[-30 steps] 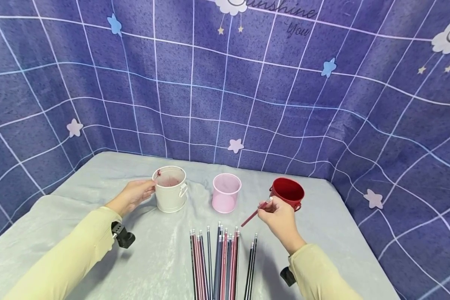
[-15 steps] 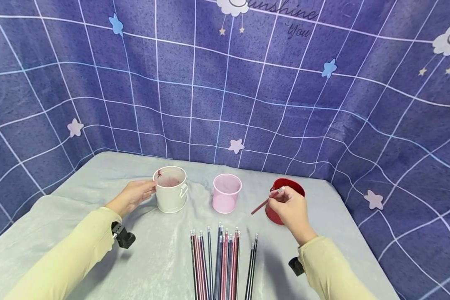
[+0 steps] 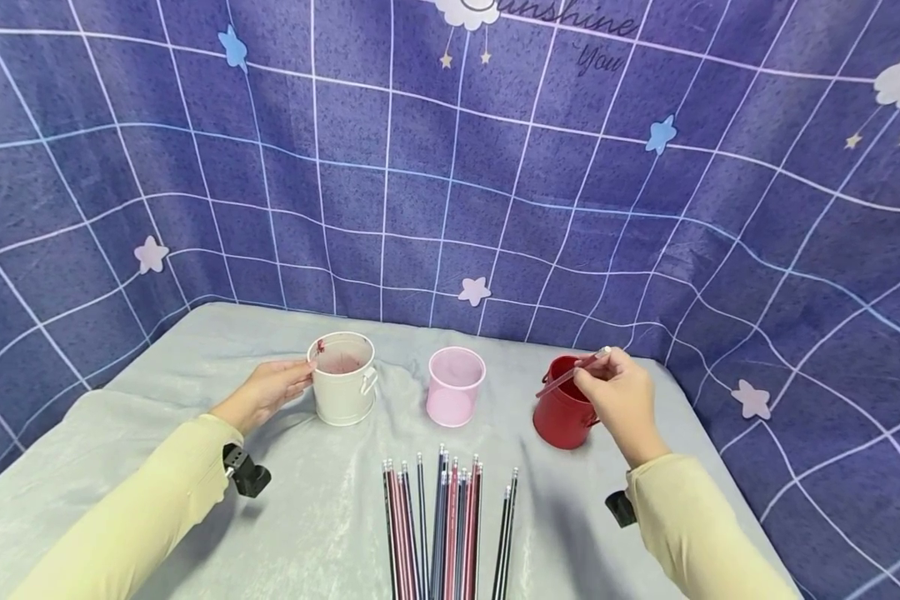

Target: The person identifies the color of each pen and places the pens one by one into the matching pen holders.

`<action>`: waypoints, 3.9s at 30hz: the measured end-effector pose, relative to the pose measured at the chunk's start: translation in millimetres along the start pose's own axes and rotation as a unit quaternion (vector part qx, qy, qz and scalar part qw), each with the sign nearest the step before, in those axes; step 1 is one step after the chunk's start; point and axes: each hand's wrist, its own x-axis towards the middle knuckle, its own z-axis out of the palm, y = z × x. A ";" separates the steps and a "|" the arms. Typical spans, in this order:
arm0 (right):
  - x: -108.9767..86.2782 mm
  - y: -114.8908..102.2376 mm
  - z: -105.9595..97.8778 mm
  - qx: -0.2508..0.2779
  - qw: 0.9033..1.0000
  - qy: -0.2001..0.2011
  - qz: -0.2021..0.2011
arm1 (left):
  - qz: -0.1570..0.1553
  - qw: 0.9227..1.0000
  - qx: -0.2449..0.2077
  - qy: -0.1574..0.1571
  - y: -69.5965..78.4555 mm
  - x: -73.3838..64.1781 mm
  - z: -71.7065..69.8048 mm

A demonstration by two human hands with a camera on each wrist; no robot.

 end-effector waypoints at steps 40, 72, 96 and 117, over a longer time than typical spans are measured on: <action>62.9 -4.2 -29.7 -0.122 0.987 -0.020 -0.105 | 0.007 0.999 0.031 0.037 -3.0 3.9 0.5; 78.7 16.3 -23.5 -0.162 0.981 -0.091 -0.059 | -0.001 0.995 0.074 0.060 3.8 4.5 6.1; 73.4 32.9 -0.2 -0.164 0.965 -0.200 -0.035 | -0.005 0.996 0.064 0.057 6.6 4.7 6.9; 60.4 49.6 13.1 -0.157 0.961 -0.228 -0.005 | -0.005 0.995 0.066 0.074 3.7 4.6 6.4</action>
